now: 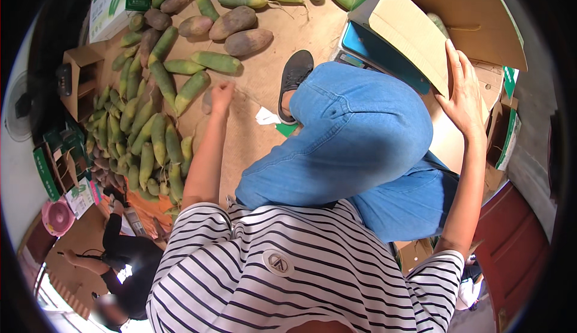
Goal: Sort and pack green radishes or similar vegetables into cardboard boxes for shipping.
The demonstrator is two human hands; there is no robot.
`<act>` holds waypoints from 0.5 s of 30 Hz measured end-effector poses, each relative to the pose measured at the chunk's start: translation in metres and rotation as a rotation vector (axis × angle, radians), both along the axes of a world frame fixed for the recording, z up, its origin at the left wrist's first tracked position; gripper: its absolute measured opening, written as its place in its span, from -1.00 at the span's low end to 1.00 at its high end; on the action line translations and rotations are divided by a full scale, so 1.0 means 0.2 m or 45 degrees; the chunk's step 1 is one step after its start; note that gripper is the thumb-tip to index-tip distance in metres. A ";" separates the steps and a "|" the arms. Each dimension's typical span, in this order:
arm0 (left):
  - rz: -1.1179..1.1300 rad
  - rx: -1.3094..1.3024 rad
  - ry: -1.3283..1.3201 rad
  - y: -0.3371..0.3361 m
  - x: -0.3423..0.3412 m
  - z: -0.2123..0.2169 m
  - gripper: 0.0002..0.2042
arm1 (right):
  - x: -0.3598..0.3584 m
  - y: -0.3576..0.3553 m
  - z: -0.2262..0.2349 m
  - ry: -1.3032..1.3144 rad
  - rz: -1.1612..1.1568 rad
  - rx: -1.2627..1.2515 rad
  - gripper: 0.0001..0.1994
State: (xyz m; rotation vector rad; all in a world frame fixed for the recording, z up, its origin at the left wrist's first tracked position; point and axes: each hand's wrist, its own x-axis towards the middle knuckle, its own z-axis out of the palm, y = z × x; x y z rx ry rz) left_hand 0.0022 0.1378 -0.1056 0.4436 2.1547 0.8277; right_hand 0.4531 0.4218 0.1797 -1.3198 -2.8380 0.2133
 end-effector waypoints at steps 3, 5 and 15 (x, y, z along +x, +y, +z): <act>0.425 0.070 -0.384 0.12 -0.05 -0.08 -0.73 | 0.04 0.01 0.03 0.013 0.042 0.026 0.00; 0.682 0.039 -0.636 0.13 -0.16 -0.19 -0.68 | 0.01 0.01 0.02 0.028 0.058 0.010 0.00; 1.329 0.073 -0.864 0.36 -0.21 -0.39 -0.54 | -0.01 -0.01 0.04 0.044 -0.075 -0.038 -0.09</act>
